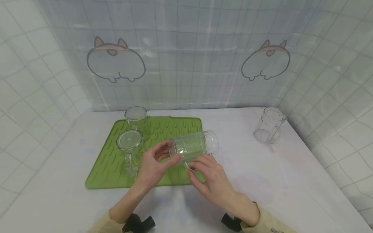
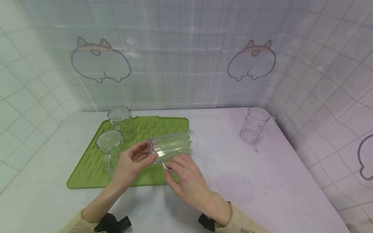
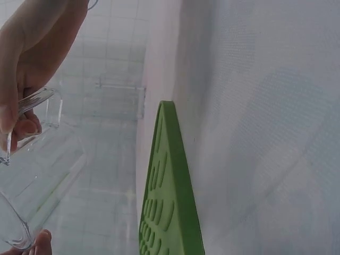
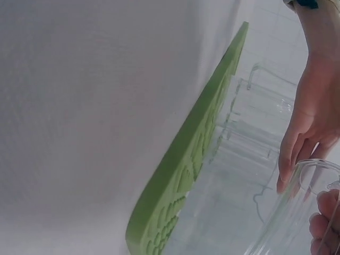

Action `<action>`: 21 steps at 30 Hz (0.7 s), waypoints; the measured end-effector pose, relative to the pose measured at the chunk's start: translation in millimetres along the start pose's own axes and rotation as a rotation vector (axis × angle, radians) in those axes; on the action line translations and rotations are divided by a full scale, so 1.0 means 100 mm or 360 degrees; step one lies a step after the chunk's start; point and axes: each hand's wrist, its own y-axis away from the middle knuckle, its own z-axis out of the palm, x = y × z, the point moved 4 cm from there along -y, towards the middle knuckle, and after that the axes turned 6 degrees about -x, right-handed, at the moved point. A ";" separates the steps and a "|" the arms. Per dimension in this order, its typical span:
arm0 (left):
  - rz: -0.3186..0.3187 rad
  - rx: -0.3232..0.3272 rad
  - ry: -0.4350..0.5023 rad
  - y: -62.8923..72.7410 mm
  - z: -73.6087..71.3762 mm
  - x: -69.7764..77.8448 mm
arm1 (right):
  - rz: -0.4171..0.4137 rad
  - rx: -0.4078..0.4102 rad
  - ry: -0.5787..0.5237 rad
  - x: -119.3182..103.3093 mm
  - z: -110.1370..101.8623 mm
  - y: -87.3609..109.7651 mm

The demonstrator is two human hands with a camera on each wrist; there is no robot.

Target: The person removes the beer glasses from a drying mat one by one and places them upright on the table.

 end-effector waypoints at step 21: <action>0.0044 0.0061 0.0156 -0.02 -0.04 0.00 | 0.0062 0.0201 -0.0080 0.05 -0.26 -0.03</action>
